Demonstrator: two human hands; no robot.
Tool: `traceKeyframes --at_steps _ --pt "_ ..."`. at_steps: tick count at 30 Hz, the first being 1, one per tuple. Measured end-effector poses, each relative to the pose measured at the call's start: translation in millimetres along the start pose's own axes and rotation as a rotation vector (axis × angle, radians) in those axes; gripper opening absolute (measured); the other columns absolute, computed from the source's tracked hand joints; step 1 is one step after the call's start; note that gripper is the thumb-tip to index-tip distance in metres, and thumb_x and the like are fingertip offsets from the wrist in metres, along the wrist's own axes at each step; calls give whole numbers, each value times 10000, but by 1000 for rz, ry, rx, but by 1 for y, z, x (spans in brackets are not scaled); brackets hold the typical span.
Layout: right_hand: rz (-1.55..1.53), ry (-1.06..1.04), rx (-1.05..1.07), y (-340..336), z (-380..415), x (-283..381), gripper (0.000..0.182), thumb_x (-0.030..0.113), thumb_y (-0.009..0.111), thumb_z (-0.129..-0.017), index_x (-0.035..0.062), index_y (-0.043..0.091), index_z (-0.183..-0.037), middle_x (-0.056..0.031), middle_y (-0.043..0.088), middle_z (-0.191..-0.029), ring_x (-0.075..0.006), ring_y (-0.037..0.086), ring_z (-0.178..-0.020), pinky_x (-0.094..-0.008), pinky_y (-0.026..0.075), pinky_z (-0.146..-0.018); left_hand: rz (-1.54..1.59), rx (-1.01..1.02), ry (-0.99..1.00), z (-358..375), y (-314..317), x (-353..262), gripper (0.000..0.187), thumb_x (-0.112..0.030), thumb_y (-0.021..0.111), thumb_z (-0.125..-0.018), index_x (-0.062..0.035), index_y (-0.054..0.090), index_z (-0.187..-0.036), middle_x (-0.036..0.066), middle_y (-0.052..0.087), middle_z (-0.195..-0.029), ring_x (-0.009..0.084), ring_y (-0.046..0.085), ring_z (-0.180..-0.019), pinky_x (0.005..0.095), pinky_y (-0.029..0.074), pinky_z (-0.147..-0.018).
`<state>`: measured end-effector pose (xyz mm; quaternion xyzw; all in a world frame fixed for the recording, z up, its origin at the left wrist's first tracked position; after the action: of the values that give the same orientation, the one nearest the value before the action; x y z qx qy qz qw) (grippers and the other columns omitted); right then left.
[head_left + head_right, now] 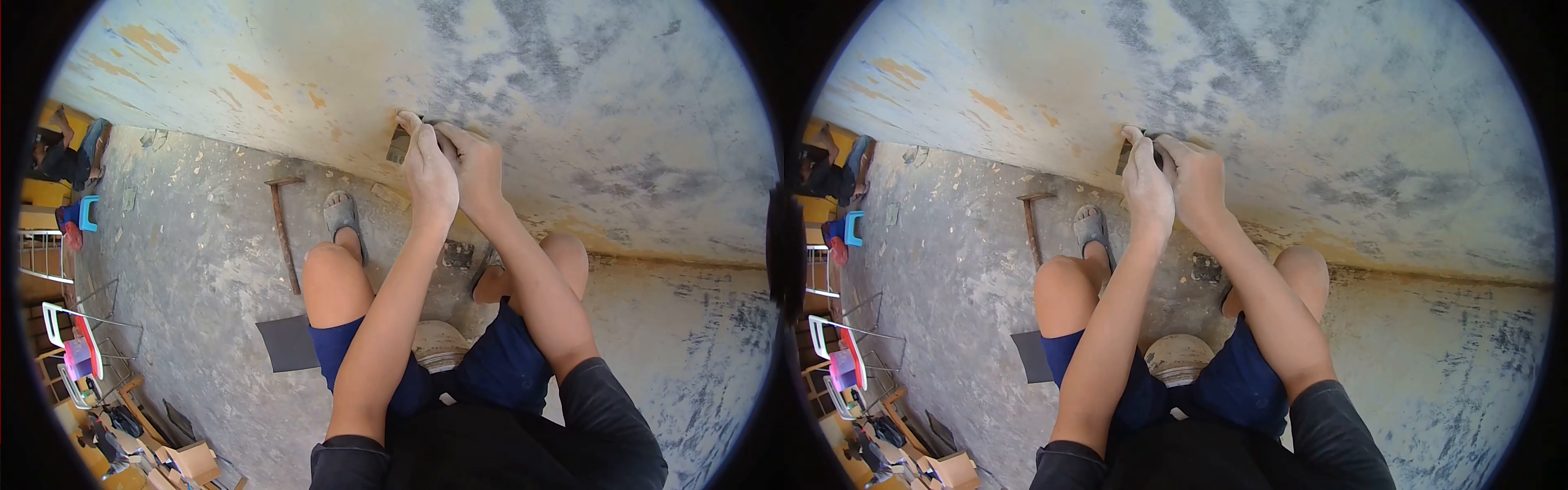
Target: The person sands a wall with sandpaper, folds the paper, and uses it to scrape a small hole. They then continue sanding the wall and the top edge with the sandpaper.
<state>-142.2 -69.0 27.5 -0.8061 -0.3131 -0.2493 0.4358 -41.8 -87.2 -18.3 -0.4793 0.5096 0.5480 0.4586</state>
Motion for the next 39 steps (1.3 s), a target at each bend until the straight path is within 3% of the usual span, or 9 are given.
traceKeyframes --at_steps 8,13,16,22,24,30,36,39 --pt "60 181 -7 -35 14 -11 147 63 695 -940 43 775 -1061 -215 723 -834 -373 705 -674 -397 542 -631 -65 110 80 28 33 6 667 -307 294 -1130 151 187 -1602 336 149 -1700 387 154 -1611 390 156 -1309" --pt "24 107 -10 -13 4 4 159 48 701 -925 48 778 -1064 -209 724 -840 -376 702 -690 -403 543 -642 -34 58 25 12 12 -7 667 -313 282 -1127 145 191 -1604 323 177 -1702 369 178 -1611 382 165 -1307" --pt "8 10 4 2 0 5 171 40 710 -906 49 776 -1063 -208 725 -848 -382 713 -725 -419 546 -659 240 20 -140 6 3 -15 682 -349 338 -1123 115 230 -1612 255 240 -1718 291 247 -1601 334 213 -1282" --pt "70 11 -49 -24 15 -2 156 29 718 -901 42 780 -1043 -209 734 -856 -369 717 -709 -406 544 -642 91 169 -301 23 16 -6 678 -358 297 -1126 132 259 -1593 306 245 -1689 372 233 -1594 355 207 -1289" --pt "56 159 -43 -34 19 -10 159 15 711 -900 40 785 -1039 -202 741 -858 -351 720 -692 -390 542 -634 85 150 -264 21 13 -5 676 -354 294 -1127 132 251 -1595 304 232 -1693 368 215 -1599 356 193 -1293" --pt "28 60 -42 -12 5 3 159 16 710 -898 24 780 -1041 -220 732 -861 -364 717 -710 -398 540 -647 21 61 -36 12 8 -5 668 -331 278 -1135 134 202 -1608 292 151 -1719 342 106 -1627 361 106 -1319" --pt "83 31 -29 -23 17 -10 140 40 704 -916 29 778 -1033 -236 719 -872 -392 711 -731 -408 540 -658 -32 37 10 12 11 4 673 -336 297 -1125 134 218 -1600 310 247 -1682 356 181 -1610 369 173 -1303" --pt "101 101 -38 -42 23 -10 139 45 706 -918 34 780 -1034 -229 721 -857 -385 714 -722 -400 542 -643 -87 139 -59 32 34 14 694 -356 335 -1107 131 257 -1596 309 232 -1695 347 179 -1616 355 168 -1300"
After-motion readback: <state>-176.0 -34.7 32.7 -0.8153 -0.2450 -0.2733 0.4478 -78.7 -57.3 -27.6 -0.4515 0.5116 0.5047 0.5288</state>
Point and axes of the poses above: each hand's wrist, its own z-axis away from the middle knuckle, its own y-axis out of the palm, x = y × z, the point moved 8 cm from there along -z, towards the middle knuckle
